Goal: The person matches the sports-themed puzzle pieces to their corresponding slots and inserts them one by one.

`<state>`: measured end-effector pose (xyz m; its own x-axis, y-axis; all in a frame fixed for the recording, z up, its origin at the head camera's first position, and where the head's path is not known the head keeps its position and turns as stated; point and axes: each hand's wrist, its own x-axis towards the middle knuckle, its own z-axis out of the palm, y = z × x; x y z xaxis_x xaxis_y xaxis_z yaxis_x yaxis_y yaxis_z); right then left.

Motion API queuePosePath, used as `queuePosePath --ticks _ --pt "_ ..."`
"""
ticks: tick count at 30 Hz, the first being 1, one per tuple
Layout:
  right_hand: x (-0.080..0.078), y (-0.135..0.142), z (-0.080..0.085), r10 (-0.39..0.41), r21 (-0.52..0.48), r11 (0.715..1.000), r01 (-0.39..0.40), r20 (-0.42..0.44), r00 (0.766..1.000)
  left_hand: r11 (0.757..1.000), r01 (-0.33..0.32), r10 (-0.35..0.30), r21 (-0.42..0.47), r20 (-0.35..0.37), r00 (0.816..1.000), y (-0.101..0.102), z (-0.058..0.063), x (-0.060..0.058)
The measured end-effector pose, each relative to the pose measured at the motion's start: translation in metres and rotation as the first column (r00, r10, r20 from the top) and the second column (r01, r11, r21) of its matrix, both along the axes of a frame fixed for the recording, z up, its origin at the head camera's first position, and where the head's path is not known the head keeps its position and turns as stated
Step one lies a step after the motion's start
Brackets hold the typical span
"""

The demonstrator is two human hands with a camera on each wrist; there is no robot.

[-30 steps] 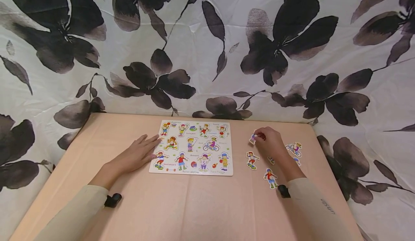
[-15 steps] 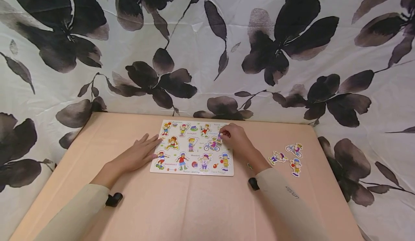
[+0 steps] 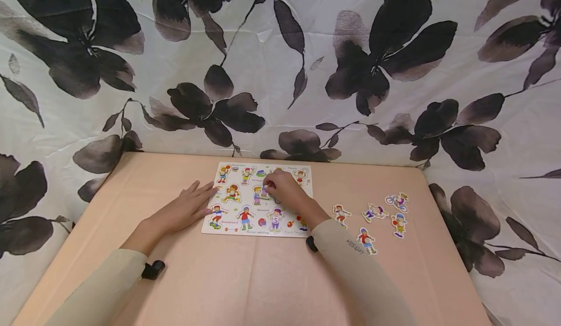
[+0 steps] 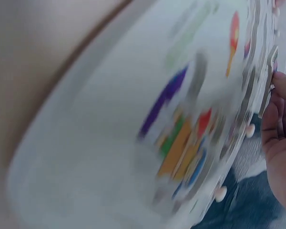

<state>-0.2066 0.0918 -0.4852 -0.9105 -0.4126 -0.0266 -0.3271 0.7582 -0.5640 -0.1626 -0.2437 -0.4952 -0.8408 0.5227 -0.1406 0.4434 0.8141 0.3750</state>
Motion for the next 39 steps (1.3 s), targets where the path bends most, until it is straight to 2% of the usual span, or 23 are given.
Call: queuePosePath --ticks 11,21,39 --pt "-0.005 -0.023 -0.004 0.099 0.062 0.993 -0.1 0.026 0.995 1.0 -0.009 0.009 0.008 0.011 1.0 0.003 0.003 -0.002" --pt "-0.006 -0.021 0.0 0.09 0.078 0.992 -0.094 0.059 0.994 1.0 -0.019 0.019 0.007 0.019 1.0 0.006 0.002 -0.003" --pt "-0.004 -0.02 -0.002 0.111 0.106 0.987 -0.12 0.084 0.99 1.0 -0.02 0.02 -0.006 0.009 1.0 0.007 0.002 -0.004"
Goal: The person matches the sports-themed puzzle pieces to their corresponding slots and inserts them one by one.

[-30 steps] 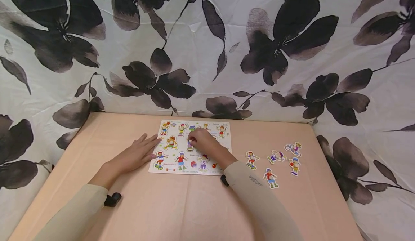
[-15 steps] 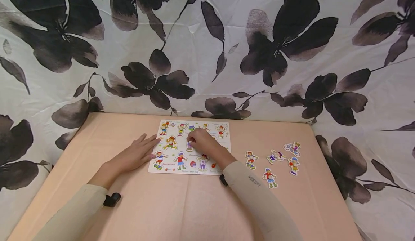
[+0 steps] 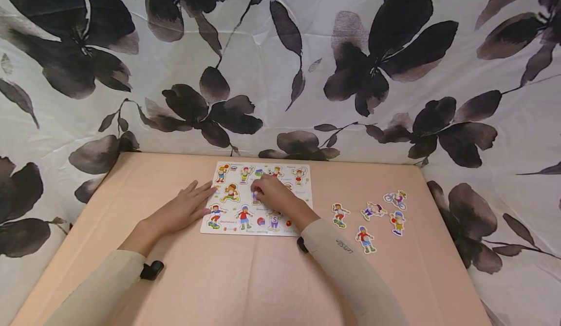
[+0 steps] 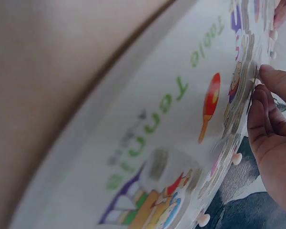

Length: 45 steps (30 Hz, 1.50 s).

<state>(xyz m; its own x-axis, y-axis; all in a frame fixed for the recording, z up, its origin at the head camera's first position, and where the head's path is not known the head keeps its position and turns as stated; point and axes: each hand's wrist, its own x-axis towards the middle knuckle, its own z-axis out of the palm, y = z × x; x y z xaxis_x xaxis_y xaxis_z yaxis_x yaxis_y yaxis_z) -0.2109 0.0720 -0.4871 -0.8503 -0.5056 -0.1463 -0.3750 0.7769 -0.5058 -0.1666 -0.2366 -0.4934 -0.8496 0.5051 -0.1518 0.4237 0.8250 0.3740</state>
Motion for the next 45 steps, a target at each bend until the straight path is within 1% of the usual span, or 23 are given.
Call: queuePosePath --ticks 5,10,13,16,17,22,26,30,33,35,39,42,45 --pt "0.005 0.014 0.009 -0.031 -0.089 0.996 0.031 0.001 1.0 1.0 -0.004 0.004 -0.001 0.002 1.0 0.0 -0.001 0.0" --pt "0.009 0.042 0.017 -0.091 -0.133 0.987 0.084 -0.047 0.995 1.0 -0.01 0.01 0.004 0.004 1.0 -0.001 -0.001 0.001" --pt "0.014 0.063 0.02 -0.143 -0.153 0.98 0.131 -0.074 0.987 1.0 -0.008 0.008 0.006 0.004 1.0 -0.002 0.0 0.001" --pt "0.02 0.086 0.023 -0.196 -0.18 0.967 0.179 -0.083 0.977 1.0 -0.007 0.007 0.004 0.006 1.0 -0.002 0.001 0.002" --pt "0.022 0.093 0.024 -0.217 -0.192 0.961 0.199 -0.081 0.973 1.0 -0.006 0.006 0.005 0.006 1.0 -0.003 0.001 0.002" --pt "0.035 0.136 0.024 -0.295 -0.224 0.938 0.263 -0.124 0.947 1.0 0.0 0.0 0.019 0.001 1.0 -0.003 0.0 0.003" --pt "0.046 0.175 0.015 -0.352 -0.199 0.926 0.321 -0.147 0.924 1.0 0.007 -0.007 0.03 0.0 1.0 -0.003 -0.001 0.005" --pt "0.059 0.216 0.004 -0.409 -0.166 0.909 0.383 -0.173 0.896 0.999 0.001 -0.001 0.035 0.0 1.0 -0.002 -0.001 0.007" --pt "0.068 0.245 0.001 -0.442 -0.152 0.896 0.417 -0.222 0.869 0.999 0.003 -0.003 0.034 -0.001 1.0 -0.002 -0.002 0.008" --pt "0.075 0.262 0.002 -0.466 -0.143 0.885 0.444 -0.253 0.848 0.999 0.004 -0.004 0.031 0.001 1.0 -0.002 -0.002 0.008" --pt "0.086 0.29 0.007 -0.538 -0.123 0.842 0.525 -0.273 0.798 1.0 0.005 -0.005 0.024 0.003 1.0 -0.002 -0.003 0.008" --pt "0.089 0.306 0.008 -0.588 -0.098 0.806 0.584 -0.244 0.771 1.0 0.008 -0.008 0.018 -0.002 1.0 -0.001 -0.003 0.008" --pt "0.089 0.32 0.006 -0.632 -0.056 0.771 0.635 -0.197 0.75 1.0 0.01 -0.01 0.015 -0.005 1.0 0.0 -0.001 0.008"
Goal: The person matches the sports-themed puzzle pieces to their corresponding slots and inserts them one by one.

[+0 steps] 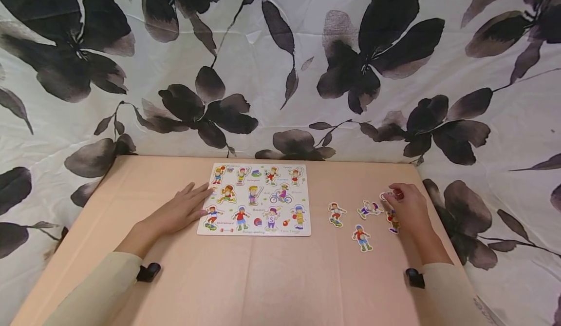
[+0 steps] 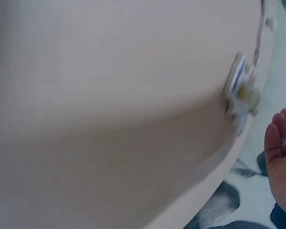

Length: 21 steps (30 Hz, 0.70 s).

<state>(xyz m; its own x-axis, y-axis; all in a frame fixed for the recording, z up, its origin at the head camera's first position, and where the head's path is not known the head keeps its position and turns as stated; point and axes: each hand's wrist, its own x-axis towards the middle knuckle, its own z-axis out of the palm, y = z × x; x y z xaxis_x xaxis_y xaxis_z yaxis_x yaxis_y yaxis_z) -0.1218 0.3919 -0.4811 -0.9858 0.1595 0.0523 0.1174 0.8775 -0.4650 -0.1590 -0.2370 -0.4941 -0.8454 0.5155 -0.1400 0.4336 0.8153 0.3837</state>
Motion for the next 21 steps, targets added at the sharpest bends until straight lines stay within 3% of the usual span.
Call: queuePosePath --ticks 7,14,21 --pt "-0.005 0.018 -0.009 -0.057 0.016 0.998 0.056 0.126 0.99 1.0 -0.005 0.005 -0.003 -0.001 1.0 0.0 0.0 -0.001" --pt "-0.01 0.022 -0.016 -0.031 0.064 0.998 0.024 0.109 0.994 1.0 -0.005 0.005 -0.012 -0.002 1.0 0.0 -0.002 -0.002" --pt "-0.016 0.018 -0.016 -0.053 0.056 0.997 0.047 0.115 0.992 1.0 -0.009 0.009 -0.013 0.004 1.0 -0.001 -0.003 -0.001"
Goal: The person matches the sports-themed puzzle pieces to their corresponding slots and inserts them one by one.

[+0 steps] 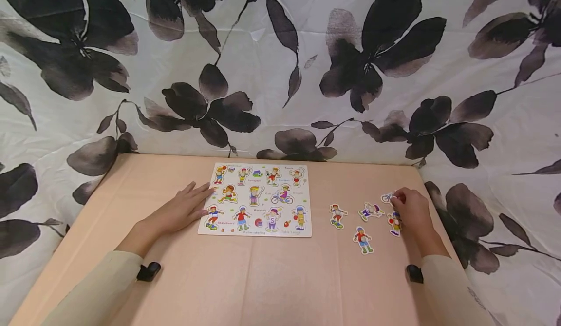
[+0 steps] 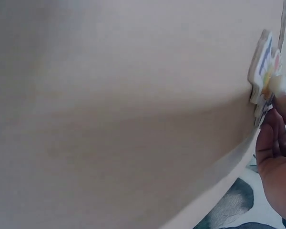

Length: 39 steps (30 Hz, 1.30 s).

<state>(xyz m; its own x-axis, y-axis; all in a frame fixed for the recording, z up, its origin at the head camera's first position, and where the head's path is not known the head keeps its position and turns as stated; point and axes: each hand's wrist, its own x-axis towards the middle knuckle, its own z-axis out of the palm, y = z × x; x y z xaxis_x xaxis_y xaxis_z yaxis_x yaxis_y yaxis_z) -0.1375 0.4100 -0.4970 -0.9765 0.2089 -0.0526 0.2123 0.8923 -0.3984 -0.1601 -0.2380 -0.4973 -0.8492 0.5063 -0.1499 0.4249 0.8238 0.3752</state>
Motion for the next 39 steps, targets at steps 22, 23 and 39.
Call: queuePosePath --ticks 22,23,39 --pt "-0.025 -0.132 0.022 0.241 -0.097 0.964 -0.249 -0.08 0.967 1.0 0.003 -0.003 0.011 0.001 1.0 0.0 0.003 0.0" --pt "-0.026 -0.14 0.023 0.248 -0.107 0.961 -0.255 -0.077 0.966 1.0 0.003 -0.003 0.011 0.0 1.0 0.0 0.003 0.0" --pt "-0.045 -0.237 0.015 0.41 -0.156 0.897 -0.413 -0.054 0.91 1.0 0.002 -0.002 0.007 0.003 1.0 0.0 0.005 0.0"
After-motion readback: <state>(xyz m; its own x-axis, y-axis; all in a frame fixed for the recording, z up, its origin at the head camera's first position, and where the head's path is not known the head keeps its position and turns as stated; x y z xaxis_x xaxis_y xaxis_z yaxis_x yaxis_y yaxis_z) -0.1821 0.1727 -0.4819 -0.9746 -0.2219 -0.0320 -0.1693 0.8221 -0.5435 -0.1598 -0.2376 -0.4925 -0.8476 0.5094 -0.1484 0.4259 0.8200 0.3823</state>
